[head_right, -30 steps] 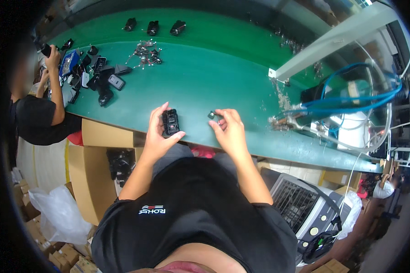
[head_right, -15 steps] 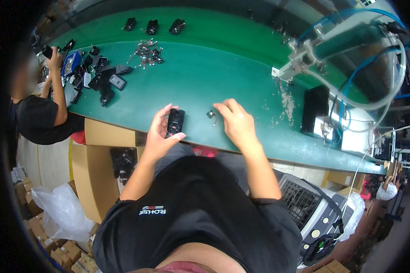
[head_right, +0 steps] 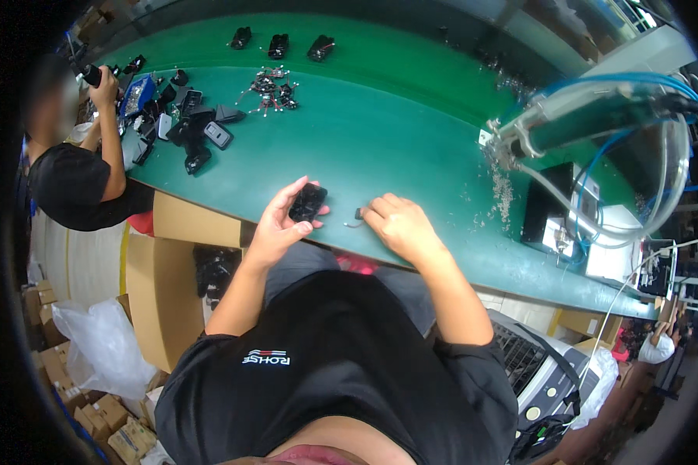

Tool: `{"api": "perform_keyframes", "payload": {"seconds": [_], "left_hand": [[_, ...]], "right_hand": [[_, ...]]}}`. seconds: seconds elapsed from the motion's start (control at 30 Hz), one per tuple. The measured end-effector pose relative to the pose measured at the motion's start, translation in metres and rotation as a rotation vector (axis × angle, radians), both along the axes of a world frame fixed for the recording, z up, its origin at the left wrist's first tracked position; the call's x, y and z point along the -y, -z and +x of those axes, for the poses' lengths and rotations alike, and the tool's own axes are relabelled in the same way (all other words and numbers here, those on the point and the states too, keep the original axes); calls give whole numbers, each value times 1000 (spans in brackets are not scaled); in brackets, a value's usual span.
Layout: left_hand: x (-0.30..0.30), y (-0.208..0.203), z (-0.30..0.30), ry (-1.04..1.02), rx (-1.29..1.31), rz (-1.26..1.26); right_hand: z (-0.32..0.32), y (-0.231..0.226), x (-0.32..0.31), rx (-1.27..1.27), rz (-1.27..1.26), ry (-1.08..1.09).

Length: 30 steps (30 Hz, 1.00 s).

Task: Assemble small electronic components by connecting parts and using a pneumatic tool to secure them.

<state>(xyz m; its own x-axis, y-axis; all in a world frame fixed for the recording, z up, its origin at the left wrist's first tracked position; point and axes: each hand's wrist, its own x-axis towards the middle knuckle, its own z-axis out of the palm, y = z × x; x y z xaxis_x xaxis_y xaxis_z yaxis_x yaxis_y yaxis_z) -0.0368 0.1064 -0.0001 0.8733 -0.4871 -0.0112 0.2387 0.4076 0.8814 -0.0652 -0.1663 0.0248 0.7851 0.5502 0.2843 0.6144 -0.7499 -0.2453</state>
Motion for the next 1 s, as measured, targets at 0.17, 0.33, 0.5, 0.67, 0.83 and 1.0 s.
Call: {"api": "perform_keyframes", "payload": {"seconds": [0.17, 0.33, 0.5, 0.67, 0.83, 1.0], "left_hand": [[3, 1, 0, -95, 214, 268], [17, -23, 0, -113, 594, 680], [21, -28, -1, -118, 681, 693], [21, -25, -2, -101, 696, 680], [22, -29, -2, -56, 669, 726], [26, -23, 1, -19, 555, 573]], "right_hand": [[-8, -8, -20, -9, 239, 103], [-16, -25, -52, -85, 602, 174], [-16, -20, -59, -47, 549, 171], [-17, -26, -62, -30, 459, 178], [-18, -27, -65, -32, 380, 205], [-17, -30, -67, -47, 352, 279]]}}
